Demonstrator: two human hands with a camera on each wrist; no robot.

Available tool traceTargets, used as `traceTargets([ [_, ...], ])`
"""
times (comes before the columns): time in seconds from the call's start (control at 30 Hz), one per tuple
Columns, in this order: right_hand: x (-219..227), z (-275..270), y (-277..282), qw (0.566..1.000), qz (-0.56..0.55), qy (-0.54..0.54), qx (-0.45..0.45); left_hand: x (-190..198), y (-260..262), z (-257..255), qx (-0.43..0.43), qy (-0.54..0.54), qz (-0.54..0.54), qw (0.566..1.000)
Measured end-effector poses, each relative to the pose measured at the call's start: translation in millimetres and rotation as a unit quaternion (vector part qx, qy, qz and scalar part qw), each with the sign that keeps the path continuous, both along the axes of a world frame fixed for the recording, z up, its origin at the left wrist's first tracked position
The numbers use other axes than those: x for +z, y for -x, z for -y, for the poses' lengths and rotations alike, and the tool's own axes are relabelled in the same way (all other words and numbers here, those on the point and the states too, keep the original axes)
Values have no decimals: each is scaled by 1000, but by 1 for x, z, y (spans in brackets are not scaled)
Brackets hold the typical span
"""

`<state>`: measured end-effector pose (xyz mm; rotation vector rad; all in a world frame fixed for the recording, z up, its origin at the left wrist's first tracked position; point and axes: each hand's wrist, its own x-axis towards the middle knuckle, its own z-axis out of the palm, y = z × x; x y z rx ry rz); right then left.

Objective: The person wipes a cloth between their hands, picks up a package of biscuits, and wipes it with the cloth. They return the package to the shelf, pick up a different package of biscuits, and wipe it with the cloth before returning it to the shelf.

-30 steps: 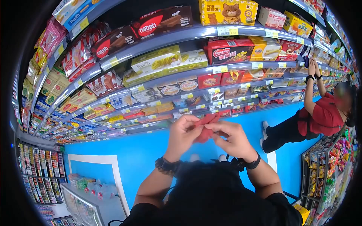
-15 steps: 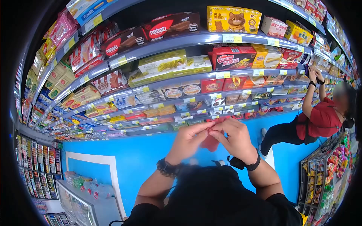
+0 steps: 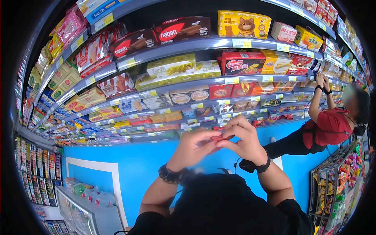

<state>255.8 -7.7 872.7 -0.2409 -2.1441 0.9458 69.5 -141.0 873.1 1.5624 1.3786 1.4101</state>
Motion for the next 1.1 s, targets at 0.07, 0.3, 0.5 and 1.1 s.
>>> traceTargets([
  [0.07,1,2,0,999,-4,33,-5,-6,4,2,-2,-19,8,1000],
  [0.3,-26,-17,-14,976,113,141,118,-4,13,15,31,21,128,991],
  [0.5,-22,-8,-13,976,11,201,83,-4,27,24,85,46,95,991],
  [1.1,-1,0,19,804,-95,561,174,-97,-4,2,-152,124,384,902],
])
